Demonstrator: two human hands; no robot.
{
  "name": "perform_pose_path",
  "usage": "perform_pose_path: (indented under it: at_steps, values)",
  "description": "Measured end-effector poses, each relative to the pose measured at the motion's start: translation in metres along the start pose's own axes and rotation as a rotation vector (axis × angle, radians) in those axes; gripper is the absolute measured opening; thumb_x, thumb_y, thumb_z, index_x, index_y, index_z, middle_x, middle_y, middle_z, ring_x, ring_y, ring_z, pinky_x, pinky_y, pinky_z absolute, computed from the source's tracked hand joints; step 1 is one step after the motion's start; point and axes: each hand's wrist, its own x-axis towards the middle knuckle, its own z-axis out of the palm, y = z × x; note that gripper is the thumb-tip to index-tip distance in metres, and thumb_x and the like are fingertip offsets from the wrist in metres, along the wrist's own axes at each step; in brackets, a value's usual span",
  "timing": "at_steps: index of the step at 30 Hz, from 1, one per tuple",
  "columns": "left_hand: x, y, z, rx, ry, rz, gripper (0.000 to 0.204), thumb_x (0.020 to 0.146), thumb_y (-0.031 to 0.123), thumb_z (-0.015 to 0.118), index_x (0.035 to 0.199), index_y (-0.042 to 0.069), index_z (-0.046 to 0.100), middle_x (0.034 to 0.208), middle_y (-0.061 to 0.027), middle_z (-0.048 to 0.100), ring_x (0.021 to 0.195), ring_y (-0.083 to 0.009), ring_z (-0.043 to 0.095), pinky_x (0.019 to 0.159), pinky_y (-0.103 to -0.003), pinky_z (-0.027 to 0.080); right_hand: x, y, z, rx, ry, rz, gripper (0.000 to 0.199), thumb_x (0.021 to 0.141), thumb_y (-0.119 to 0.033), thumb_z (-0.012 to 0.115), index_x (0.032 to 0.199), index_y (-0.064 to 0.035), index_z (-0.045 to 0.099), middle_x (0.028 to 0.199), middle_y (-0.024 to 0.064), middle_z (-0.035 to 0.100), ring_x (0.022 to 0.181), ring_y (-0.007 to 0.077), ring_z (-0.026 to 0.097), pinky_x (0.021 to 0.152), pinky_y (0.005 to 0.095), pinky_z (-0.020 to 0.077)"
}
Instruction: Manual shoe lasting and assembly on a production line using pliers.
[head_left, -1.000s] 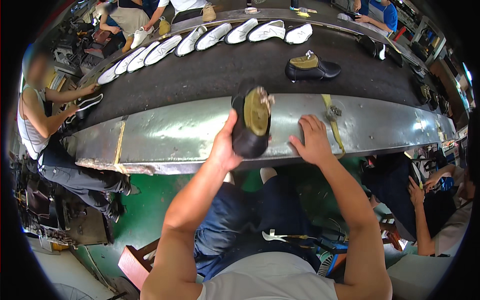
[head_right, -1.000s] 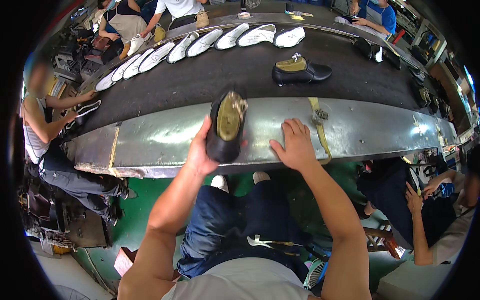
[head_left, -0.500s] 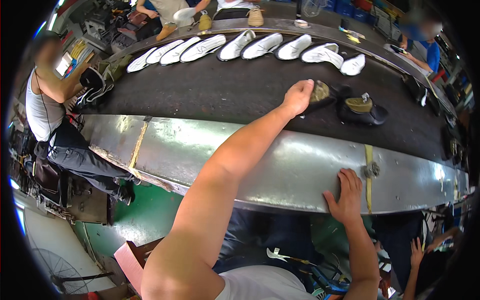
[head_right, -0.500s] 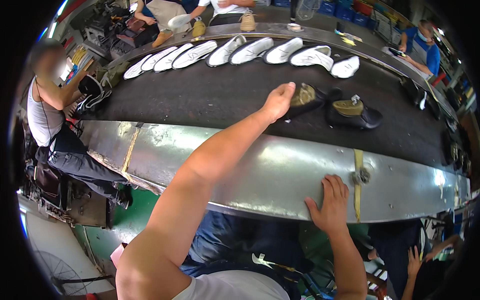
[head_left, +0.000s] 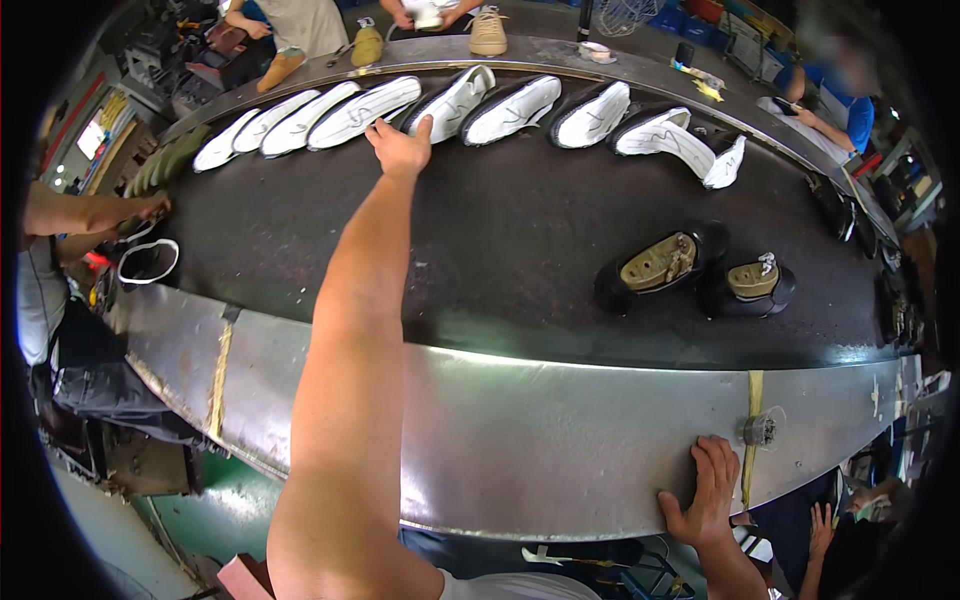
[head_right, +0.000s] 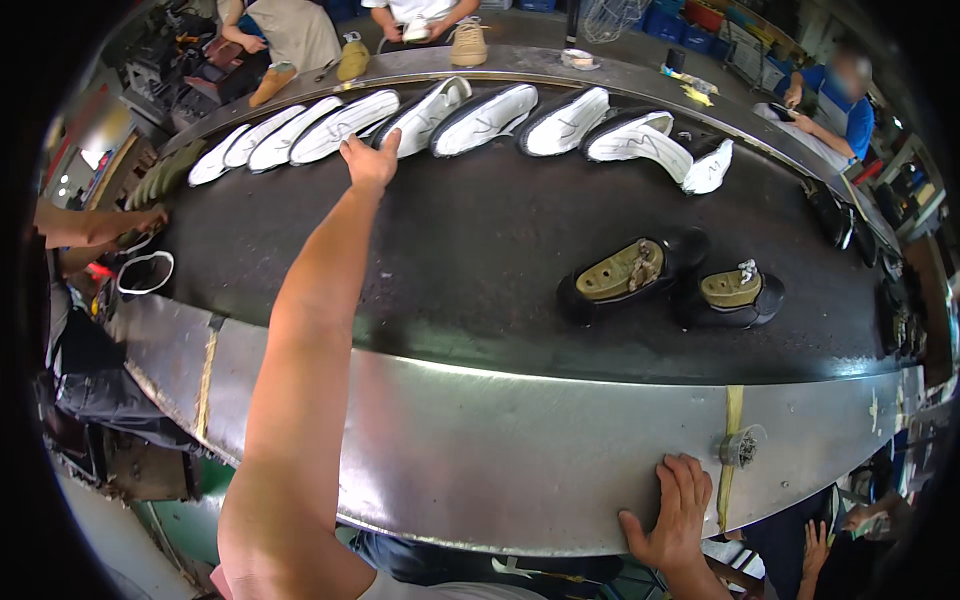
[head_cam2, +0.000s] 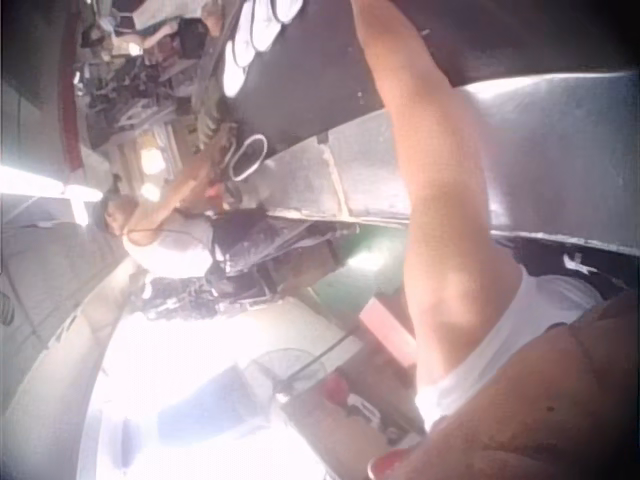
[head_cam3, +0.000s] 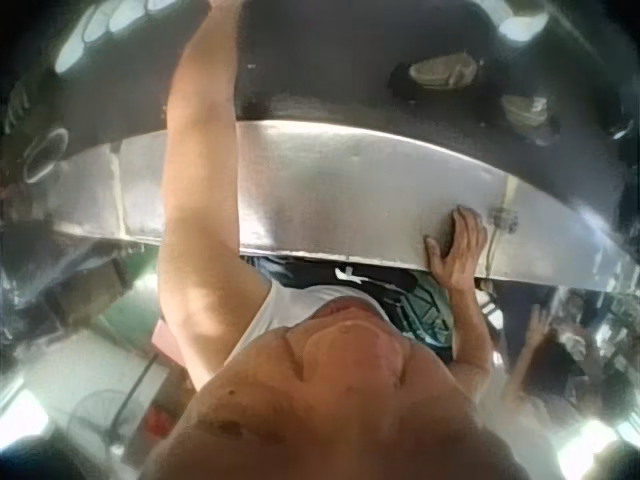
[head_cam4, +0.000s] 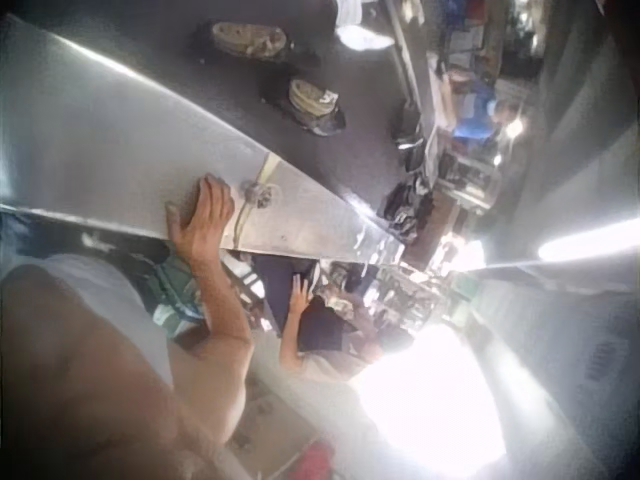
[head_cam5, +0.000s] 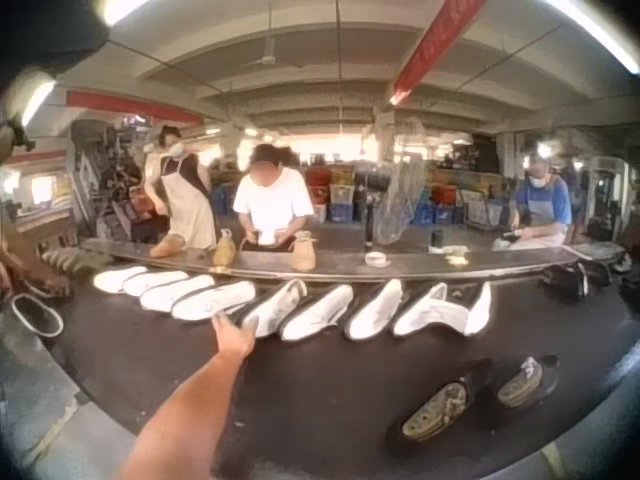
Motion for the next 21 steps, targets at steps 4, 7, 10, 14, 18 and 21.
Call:
perform_pose_path:
  at_steps: [4, 7, 10, 14, 18, 21]
  values:
    - [0.008, 0.009, -0.009, 0.070, -0.370, -0.106, 0.071, 0.086, 0.043, 0.074, 0.131, -0.009, 0.055, 0.110, -0.0214, 0.069, 0.092, -0.0253, 0.071, 0.085, -0.036, 0.055, 0.001, -0.004, 0.000, -0.002, -0.025, 0.015, 0.072, 0.068, -0.032, 0.076, 0.124, 0.0066, 0.052, 0.129, 0.0248, 0.050, 0.124, 0.0465, 0.044, 0.102, 0.0585, 0.0315]
    - [-0.012, 0.020, -0.040, -0.065, -0.623, -0.187, 0.061, 0.087, 0.038, 0.074, 0.122, -0.010, 0.059, 0.100, -0.0171, 0.070, 0.071, -0.0201, 0.069, 0.064, -0.032, 0.055, 0.000, -0.006, 0.000, 0.011, 0.004, 0.010, 0.071, 0.068, -0.031, 0.076, 0.124, 0.0063, 0.052, 0.130, 0.0240, 0.050, 0.125, 0.0459, 0.044, 0.102, 0.0573, 0.0320]
    - [-0.038, 0.020, -0.106, -0.163, -0.817, -0.233, 0.048, 0.090, 0.033, 0.071, 0.113, -0.008, 0.061, 0.092, -0.0131, 0.068, 0.061, -0.0178, 0.066, 0.049, -0.029, 0.049, 0.002, -0.009, 0.002, -0.013, 0.050, -0.010, 0.069, 0.070, -0.030, 0.077, 0.124, 0.0060, 0.052, 0.130, 0.0232, 0.051, 0.125, 0.0446, 0.045, 0.103, 0.0558, 0.0324]
    - [-0.109, 0.030, -0.205, -0.569, -0.786, -0.448, 0.032, 0.099, 0.031, 0.061, 0.103, -0.001, 0.062, 0.080, -0.0068, 0.063, 0.054, -0.0154, 0.057, 0.042, -0.027, 0.039, 0.002, -0.009, 0.006, 0.015, 0.133, -0.069, 0.065, 0.073, -0.028, 0.077, 0.123, 0.0048, 0.053, 0.132, 0.0216, 0.051, 0.127, 0.0428, 0.045, 0.105, 0.0548, 0.0324]
    - [-0.240, -0.005, -0.309, -0.906, -0.675, -0.244, 0.041, 0.093, 0.036, 0.068, 0.110, -0.001, 0.063, 0.088, -0.0081, 0.068, 0.064, -0.0165, 0.061, 0.054, -0.031, 0.049, -0.011, -0.008, 0.014, -0.011, 0.229, -0.077, 0.060, 0.077, -0.031, 0.074, 0.123, 0.0031, 0.054, 0.132, 0.0193, 0.053, 0.128, 0.0402, 0.046, 0.107, 0.0526, 0.0330]
    - [-0.377, -0.003, -0.397, -1.158, -0.891, -0.355, 0.067, 0.084, 0.029, 0.080, 0.133, -0.006, 0.049, 0.116, -0.0193, 0.066, 0.100, -0.0324, 0.068, 0.086, -0.043, 0.058, -0.018, -0.010, 0.020, 0.011, 0.283, -0.104, 0.059, 0.079, -0.032, 0.073, 0.122, 0.0032, 0.054, 0.130, 0.0189, 0.054, 0.126, 0.0393, 0.047, 0.107, 0.0512, 0.0334]
